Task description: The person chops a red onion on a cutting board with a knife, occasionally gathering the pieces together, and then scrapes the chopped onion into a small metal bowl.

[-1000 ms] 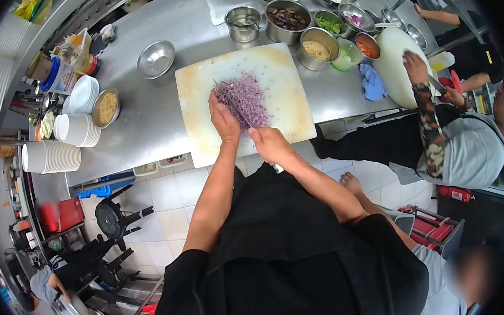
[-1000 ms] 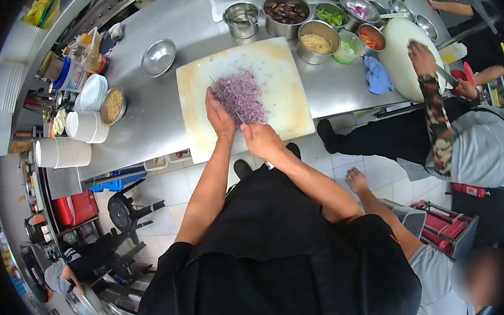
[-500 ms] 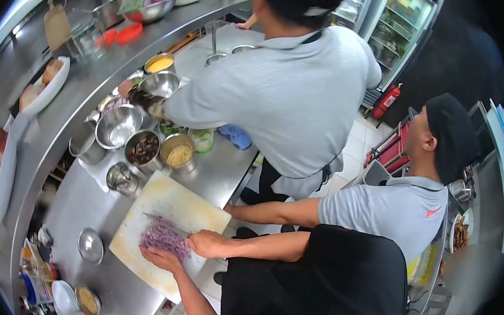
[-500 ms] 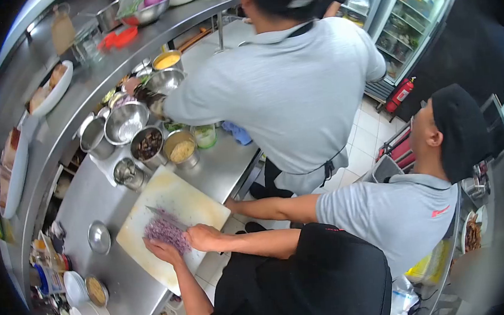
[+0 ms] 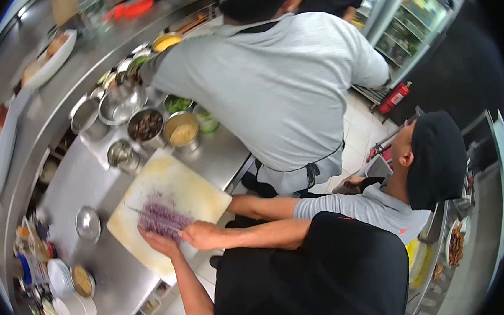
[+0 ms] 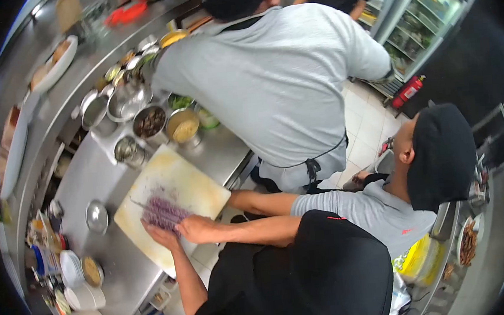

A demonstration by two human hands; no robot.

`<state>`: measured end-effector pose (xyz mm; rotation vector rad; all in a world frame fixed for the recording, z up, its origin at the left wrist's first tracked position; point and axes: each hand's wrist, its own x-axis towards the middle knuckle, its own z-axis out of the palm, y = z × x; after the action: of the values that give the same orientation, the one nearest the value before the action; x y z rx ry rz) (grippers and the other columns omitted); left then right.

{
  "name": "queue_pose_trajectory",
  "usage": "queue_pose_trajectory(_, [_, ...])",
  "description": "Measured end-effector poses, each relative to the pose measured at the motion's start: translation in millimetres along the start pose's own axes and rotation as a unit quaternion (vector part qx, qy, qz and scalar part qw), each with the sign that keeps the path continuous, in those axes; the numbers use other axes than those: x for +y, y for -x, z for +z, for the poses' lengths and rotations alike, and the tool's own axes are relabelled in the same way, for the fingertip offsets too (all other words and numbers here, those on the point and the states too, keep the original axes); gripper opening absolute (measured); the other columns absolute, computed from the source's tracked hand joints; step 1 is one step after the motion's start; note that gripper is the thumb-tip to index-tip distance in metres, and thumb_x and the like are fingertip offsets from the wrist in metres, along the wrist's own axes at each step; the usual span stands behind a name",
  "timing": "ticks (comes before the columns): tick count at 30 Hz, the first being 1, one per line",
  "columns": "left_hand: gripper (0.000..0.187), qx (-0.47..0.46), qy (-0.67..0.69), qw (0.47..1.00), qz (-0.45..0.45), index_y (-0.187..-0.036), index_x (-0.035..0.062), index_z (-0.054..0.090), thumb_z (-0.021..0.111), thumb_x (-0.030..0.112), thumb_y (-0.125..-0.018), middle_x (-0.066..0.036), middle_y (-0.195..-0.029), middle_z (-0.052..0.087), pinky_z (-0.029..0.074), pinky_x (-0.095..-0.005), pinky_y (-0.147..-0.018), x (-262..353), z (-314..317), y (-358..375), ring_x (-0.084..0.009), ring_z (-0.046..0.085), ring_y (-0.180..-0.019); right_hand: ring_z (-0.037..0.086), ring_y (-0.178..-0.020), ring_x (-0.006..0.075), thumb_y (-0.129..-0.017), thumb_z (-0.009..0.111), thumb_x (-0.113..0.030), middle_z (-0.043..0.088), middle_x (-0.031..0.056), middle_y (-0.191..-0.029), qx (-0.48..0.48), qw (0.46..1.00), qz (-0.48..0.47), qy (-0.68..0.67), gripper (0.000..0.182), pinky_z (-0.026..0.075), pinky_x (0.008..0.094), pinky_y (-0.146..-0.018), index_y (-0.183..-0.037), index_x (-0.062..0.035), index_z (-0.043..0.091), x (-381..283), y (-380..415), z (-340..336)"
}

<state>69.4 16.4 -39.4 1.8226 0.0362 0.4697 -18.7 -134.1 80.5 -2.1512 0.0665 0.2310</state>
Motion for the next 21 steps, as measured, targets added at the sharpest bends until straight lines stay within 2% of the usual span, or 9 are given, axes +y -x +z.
queue_pose_trajectory(4, [0.066, 0.010, -0.024, 0.999, 0.029, -0.144, -0.0108, 0.034, 0.028, 0.043, -0.106, -0.029, -0.148, 0.038, 0.027, -0.0444, -0.116, -4.8, 0.1, 1.3, -0.0399, 0.036, -0.139, 0.064, -0.077, 0.0470, -0.101, 0.042, -0.031, 0.063, 0.0288, -0.077, -0.029, 0.999, 0.016, -0.006, 0.045, 0.050, 0.0528, -0.070, -0.083, 0.0040, 0.064, 12.3, -15.1, 16.9])
queue_pose_trajectory(6, [0.068, 0.026, -0.005, 1.000, -0.008, -0.145, -0.0102, 0.032, 0.026, 0.044, -0.106, -0.029, -0.150, 0.035, 0.026, -0.0437, -0.117, -30.2, -2.6, 5.4, -0.0400, 0.036, -0.139, 0.063, -0.078, 0.0472, -0.101, 0.043, -0.031, 0.064, 0.0286, -0.078, -0.012, 0.998, -0.063, -0.021, 0.044, 0.050, 0.0526, -0.070, -0.083, 0.0037, 0.064, 23.3, -14.4, 33.8])
queue_pose_trajectory(9, [0.066, 0.060, 0.043, 0.997, -0.019, -0.147, -0.0089, 0.031, 0.024, 0.043, -0.106, -0.028, -0.152, 0.033, 0.025, -0.0432, -0.118, 1.2, 0.4, 12.7, -0.0390, 0.034, -0.140, 0.064, -0.079, 0.0462, -0.101, 0.043, -0.030, 0.065, 0.0275, -0.079, -0.015, 0.998, -0.050, -0.023, 0.043, 0.050, 0.0520, -0.071, -0.083, 0.0038, 0.064, -0.5, -6.2, 13.8])
queue_pose_trajectory(11, [0.062, 0.075, 0.007, 0.997, -0.006, -0.147, -0.0080, 0.031, 0.023, 0.038, -0.107, -0.025, -0.153, 0.032, 0.022, -0.0428, -0.119, 3.5, -0.6, 10.4, -0.0359, 0.030, -0.143, 0.064, -0.080, 0.0459, -0.101, 0.043, -0.029, 0.065, 0.0273, -0.081, -0.138, 0.984, 0.094, -0.059, 0.042, 0.050, 0.0516, -0.073, -0.085, 0.0040, 0.064, -6.2, -17.1, 13.2])
queue_pose_trajectory(12, [0.062, 0.080, 0.011, 0.997, -0.002, -0.147, -0.0080, 0.031, 0.023, 0.038, -0.107, -0.025, -0.153, 0.032, 0.022, -0.0428, -0.119, 7.6, -0.6, 9.2, -0.0359, 0.030, -0.143, 0.064, -0.080, 0.0459, -0.101, 0.043, -0.029, 0.065, 0.0273, -0.081, -0.137, 0.985, 0.088, -0.055, 0.042, 0.050, 0.0516, -0.073, -0.085, 0.0040, 0.064, -4.2, -18.6, 19.4])
queue_pose_trajectory(14, [0.061, 0.101, 0.044, 0.993, -0.042, -0.147, -0.0076, 0.032, 0.023, 0.037, -0.107, -0.024, -0.154, 0.032, 0.021, -0.0423, -0.119, 11.9, -5.2, 14.2, -0.0348, 0.030, -0.144, 0.064, -0.080, 0.0459, -0.101, 0.043, -0.029, 0.065, 0.0280, -0.081, -0.057, 0.997, -0.031, -0.039, 0.042, 0.050, 0.0511, -0.075, -0.087, 0.0039, 0.065, 5.4, -10.7, 34.7])
queue_pose_trajectory(16, [0.060, 0.113, 0.038, 0.992, -0.029, -0.147, -0.0075, 0.032, 0.023, 0.037, -0.107, -0.024, -0.154, 0.032, 0.021, -0.0419, -0.119, 2.0, -3.9, 15.9, -0.0350, 0.030, -0.144, 0.064, -0.080, 0.0461, -0.101, 0.043, -0.029, 0.065, 0.0285, -0.081, -0.045, 0.997, -0.034, -0.045, 0.042, 0.050, 0.0511, -0.075, -0.089, 0.0040, 0.065, 4.5, -8.2, 32.4])
queue_pose_trajectory(19, [0.060, 0.120, 0.018, 0.992, -0.026, -0.147, -0.0075, 0.032, 0.024, 0.037, -0.107, -0.024, -0.154, 0.032, 0.021, -0.0418, -0.119, -5.6, -10.3, 14.5, -0.0353, 0.030, -0.143, 0.064, -0.080, 0.0459, -0.101, 0.043, -0.030, 0.065, 0.0278, -0.080, -0.122, 0.992, 0.016, -0.030, 0.043, 0.050, 0.0509, -0.075, -0.086, 0.0034, 0.065, 7.4, -18.3, 44.6])
queue_pose_trajectory(21, [0.061, 0.106, 0.040, 0.993, -0.014, -0.147, -0.0079, 0.032, 0.023, 0.037, -0.107, -0.025, -0.153, 0.032, 0.021, -0.0423, -0.119, -6.5, -10.6, 14.2, -0.0357, 0.030, -0.143, 0.064, -0.080, 0.0450, -0.101, 0.043, -0.031, 0.065, 0.0272, -0.079, -0.061, 0.997, 0.002, -0.038, 0.045, 0.050, 0.0508, -0.076, -0.083, 0.0037, 0.065, -0.4, -7.8, 31.8])
